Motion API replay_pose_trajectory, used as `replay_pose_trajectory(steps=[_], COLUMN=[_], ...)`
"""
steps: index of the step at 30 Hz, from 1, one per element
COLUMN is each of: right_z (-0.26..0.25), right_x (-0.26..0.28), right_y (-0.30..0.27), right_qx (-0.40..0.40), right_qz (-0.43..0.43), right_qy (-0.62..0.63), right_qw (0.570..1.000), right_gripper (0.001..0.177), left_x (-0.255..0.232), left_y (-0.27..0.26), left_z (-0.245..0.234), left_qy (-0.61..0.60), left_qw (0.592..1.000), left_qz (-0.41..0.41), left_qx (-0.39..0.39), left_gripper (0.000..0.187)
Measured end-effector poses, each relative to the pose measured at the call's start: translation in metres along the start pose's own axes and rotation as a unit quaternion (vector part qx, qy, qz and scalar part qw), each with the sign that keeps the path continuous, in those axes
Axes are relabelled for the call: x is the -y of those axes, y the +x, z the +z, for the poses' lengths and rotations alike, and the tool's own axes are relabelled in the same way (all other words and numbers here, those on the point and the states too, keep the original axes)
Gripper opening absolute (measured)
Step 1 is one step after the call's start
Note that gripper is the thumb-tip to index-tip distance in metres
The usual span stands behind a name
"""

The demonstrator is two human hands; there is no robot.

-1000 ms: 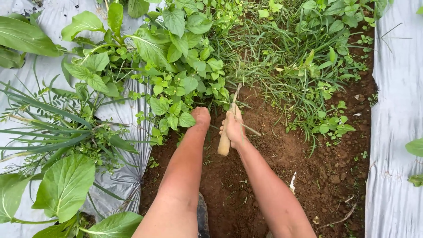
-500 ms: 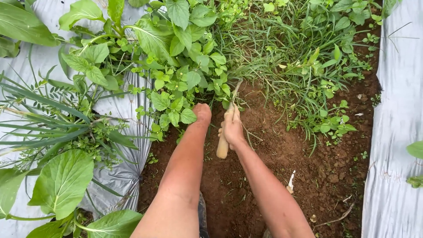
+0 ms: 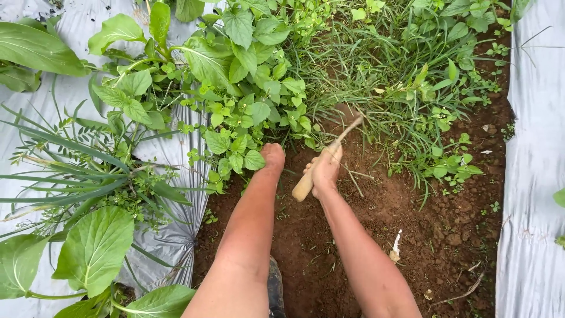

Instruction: The person uses a hand hoe to remove weeds from the soil between rows of crops in a garden. They repeatedly strike the ground to loosen the soil and pull out the unwanted plants by hand, gathering them into a pile.

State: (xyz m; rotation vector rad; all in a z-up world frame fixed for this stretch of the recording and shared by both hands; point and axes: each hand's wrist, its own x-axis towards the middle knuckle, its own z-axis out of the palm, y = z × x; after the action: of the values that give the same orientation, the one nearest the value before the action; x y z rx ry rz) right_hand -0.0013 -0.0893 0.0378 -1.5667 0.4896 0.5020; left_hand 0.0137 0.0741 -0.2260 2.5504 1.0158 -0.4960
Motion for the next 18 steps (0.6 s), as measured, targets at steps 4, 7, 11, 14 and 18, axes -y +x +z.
replay_pose_trajectory(steps=[4,7,11,14,18], right_z=[0.005,-0.002,-0.014,-0.024,-0.013], right_x=[0.004,0.012,0.023,0.028,0.007], right_y=[-0.012,-0.010,0.015,0.035,0.015], right_qx=[0.131,0.117,0.025,-0.041,-0.014], right_qz=[0.005,0.005,-0.033,-0.049,0.015], right_qy=[-0.123,-0.077,0.012,0.091,0.052], right_qw=[0.984,0.990,0.999,0.994,0.998], right_gripper=[0.060,0.060,0.060,0.061,0.052], left_x=[-0.003,-0.004,-0.001,-0.011,-0.002], left_y=[-0.007,-0.017,-0.023,-0.038,-0.023], left_z=[-0.024,-0.020,-0.027,-0.054,-0.033], left_qy=[0.008,0.011,0.030,0.022,0.031], left_qw=[1.000,1.000,0.999,0.999,0.999], left_qz=[0.019,0.016,0.017,0.025,0.018], left_qx=[0.008,0.007,0.015,0.016,0.028], left_gripper=[0.029,0.028,0.029,0.029,0.028])
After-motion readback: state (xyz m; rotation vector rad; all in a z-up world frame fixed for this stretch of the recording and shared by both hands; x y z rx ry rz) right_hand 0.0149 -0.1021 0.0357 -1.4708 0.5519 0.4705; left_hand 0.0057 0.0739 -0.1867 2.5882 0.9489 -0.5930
